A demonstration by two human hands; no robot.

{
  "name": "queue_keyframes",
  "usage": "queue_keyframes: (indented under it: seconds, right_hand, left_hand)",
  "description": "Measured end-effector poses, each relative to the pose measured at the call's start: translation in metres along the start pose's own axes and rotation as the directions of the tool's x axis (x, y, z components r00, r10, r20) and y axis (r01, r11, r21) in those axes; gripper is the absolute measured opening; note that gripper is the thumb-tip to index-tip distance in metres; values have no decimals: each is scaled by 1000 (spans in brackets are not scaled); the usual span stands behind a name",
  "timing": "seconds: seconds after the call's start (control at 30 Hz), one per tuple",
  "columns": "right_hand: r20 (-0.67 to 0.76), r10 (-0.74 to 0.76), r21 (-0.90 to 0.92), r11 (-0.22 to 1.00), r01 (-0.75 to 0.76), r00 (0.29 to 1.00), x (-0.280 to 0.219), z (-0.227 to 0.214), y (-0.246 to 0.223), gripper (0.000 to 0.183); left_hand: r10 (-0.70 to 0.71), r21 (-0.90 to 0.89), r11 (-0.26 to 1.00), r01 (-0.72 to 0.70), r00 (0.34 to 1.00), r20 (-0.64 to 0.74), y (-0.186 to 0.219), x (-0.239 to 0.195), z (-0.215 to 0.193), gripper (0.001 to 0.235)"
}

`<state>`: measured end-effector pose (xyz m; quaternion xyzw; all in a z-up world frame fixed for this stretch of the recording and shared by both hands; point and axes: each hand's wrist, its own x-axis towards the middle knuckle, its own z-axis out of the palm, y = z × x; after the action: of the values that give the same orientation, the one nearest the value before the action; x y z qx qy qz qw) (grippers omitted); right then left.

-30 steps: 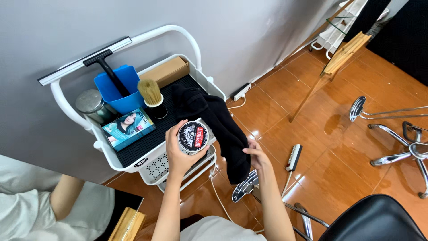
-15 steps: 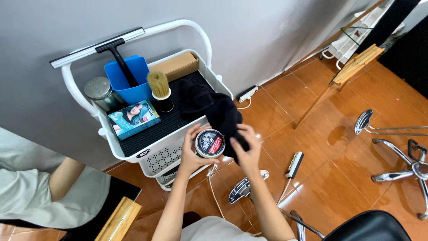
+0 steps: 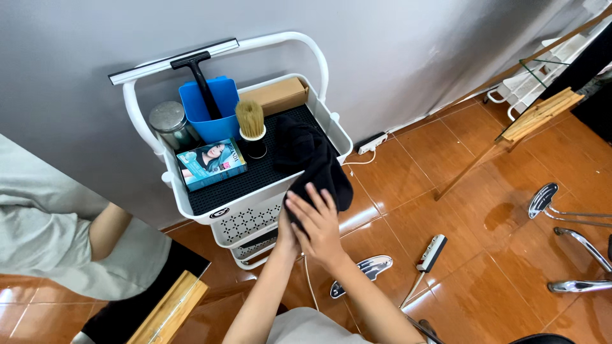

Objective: The person organizes various barber and salon supplies by picking up items from a barber chair and placing them into a rolling cart. The person handles items such as a hair dye box, a spray bottle, a box for a trimmer, and small containers, placing them into the compartments of the cart.

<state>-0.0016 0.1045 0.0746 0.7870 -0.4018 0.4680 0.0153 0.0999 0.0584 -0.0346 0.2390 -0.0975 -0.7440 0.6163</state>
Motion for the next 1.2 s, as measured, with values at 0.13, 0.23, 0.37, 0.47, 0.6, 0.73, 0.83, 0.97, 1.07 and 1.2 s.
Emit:
queue_keyframes:
  seconds: [0.13,0.23,0.37,0.47,0.6,0.73,0.83,0.97,1.07,1.2]
  right_hand:
    - [156,-272,131,959,253,950,-9,-6,13,45]
    - [93,-209,139,971,195,974,-8,-2,22,43]
    - [-19,224,255,943,-212,974,8,1,9,37]
    - [71,26,-2,1000,-26,997,11,0,-7,44]
    - [161,-192,114,978,175,968,2,-2,16,50]
    - [130,-203,153,971,183,970,1,-5,44,50]
    - [74,45,187,981,-58,996,9,-2,33,47]
    - [124,-72,166,985,50,990,1,-3,12,50]
    - [257,-292,278,935,218,921,-12,-9,27,57]
    - [153,-269,264,938,223,951,-8,-10,39,48]
  left_hand:
    - [-62,-7,998,62,997,52,12,3,-5,50]
    - [-23,-17,1000,23,1000,3,18,7,9,48]
    - [-43,3,999,43,999,13,15,8,12,48]
    - [75,288,957,-24,983,-169,13,7,12,48]
    - [86,207,975,-83,996,-6,36,5,14,46]
    - [-52,78,995,56,997,-60,48,-2,16,43]
    - [-44,97,994,53,995,-86,40,-2,25,40]
    - [-69,43,996,75,991,-119,41,-4,34,37]
    - [-147,28,988,153,978,-148,56,-9,35,43]
    - [-53,92,994,61,995,-87,46,-1,30,40]
